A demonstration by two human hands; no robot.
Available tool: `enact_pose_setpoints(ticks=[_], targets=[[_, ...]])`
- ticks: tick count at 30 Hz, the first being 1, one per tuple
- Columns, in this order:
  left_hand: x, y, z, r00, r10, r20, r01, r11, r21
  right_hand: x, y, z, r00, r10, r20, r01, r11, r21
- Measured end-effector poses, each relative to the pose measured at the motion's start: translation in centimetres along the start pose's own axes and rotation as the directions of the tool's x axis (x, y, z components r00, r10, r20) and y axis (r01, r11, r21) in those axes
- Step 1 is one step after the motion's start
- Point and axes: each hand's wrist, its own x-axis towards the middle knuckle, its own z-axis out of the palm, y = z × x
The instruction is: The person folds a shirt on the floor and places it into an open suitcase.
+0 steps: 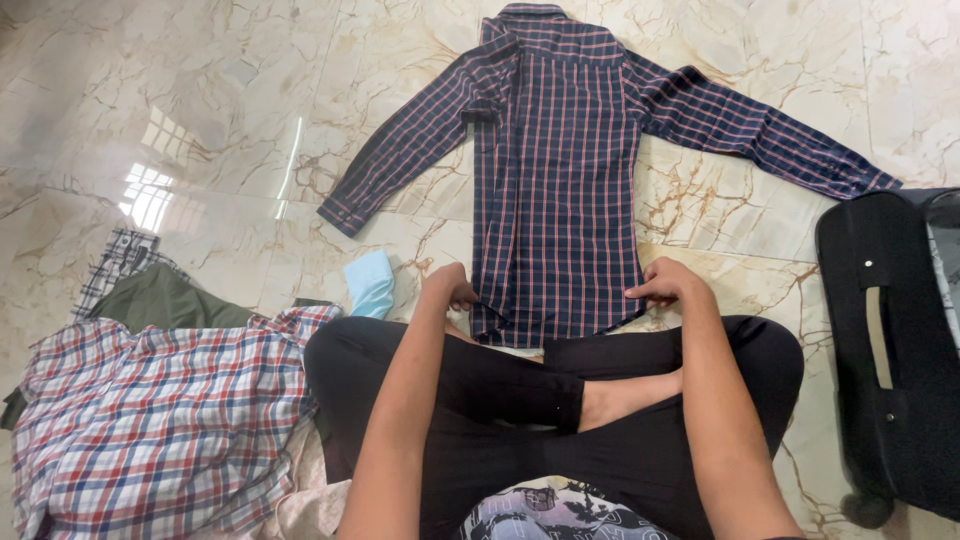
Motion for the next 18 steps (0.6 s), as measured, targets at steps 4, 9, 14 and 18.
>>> enact_pose_setpoints(ticks=[4,9,14,18], targets=[[-0.2,-1.1,-1.9,0.995,0.051,-0.082,-0.045,0.996,0.070,-1.2,-0.8,-0.4,0.999,0.032,-0.035,-0.033,0.999,-0.031],[4.1,-7.6,-7.9,0.756,0.002,-0.655,-0.135,0.979,-0.153,-1.3,-1.5,-0.4,0.985,0.038,-0.170,-0.047,0.998,-0.046],[7.8,-17.4,-12.6,0.354,-0.160,-0.922,0.071,0.987,-0.144,-1.0,-1.7,-0.2,0.981,0.057,-0.185,-0.063,0.998,-0.027],[7.6,-19.1,-14.2,0.455,-0.466,-0.759,0.086,0.871,-0.484,-1.2,-1.8,-0.2,0.978,0.058,-0.202,-0.055,0.998,0.021]])
